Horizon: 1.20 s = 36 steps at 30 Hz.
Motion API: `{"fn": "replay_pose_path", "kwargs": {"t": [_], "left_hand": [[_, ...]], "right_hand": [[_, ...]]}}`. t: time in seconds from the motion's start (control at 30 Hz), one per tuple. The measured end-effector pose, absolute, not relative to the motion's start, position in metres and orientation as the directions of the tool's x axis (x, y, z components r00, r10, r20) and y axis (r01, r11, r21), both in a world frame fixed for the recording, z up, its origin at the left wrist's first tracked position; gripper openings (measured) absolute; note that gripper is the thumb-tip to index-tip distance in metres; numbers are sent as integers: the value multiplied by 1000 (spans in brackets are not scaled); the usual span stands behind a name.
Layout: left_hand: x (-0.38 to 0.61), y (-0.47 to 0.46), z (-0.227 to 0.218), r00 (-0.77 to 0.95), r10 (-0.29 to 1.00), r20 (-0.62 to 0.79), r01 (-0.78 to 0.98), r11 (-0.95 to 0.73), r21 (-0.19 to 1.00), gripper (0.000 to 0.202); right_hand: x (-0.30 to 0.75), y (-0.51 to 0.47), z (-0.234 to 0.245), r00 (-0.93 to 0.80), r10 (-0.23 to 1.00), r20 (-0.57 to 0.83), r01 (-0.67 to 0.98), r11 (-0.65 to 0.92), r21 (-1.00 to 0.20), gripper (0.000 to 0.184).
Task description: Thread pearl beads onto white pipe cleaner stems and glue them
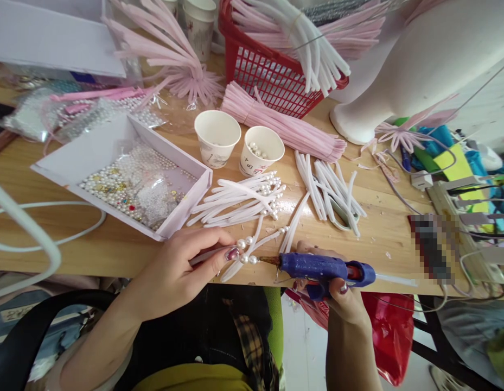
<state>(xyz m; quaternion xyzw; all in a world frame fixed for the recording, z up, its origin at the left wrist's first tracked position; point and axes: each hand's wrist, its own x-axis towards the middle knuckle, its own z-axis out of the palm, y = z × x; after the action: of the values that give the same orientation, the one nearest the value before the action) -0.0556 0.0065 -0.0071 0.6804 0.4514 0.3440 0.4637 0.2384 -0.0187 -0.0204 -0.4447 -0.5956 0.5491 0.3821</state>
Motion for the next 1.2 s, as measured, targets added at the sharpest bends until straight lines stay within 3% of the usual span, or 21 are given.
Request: {"fn": "replay_pose_path", "kwargs": {"t": [0.6,1.2], "left_hand": [[-55,6,-8,335,941,42,316,-154,936,16],[-55,7,-7,346,938,16,324,-135,936,17]], "right_hand": [[235,-17,-18,-270,963,-22,196,33,-980,62],[241,-22,-27,-245,970,1,216,56,-975,60]]}}
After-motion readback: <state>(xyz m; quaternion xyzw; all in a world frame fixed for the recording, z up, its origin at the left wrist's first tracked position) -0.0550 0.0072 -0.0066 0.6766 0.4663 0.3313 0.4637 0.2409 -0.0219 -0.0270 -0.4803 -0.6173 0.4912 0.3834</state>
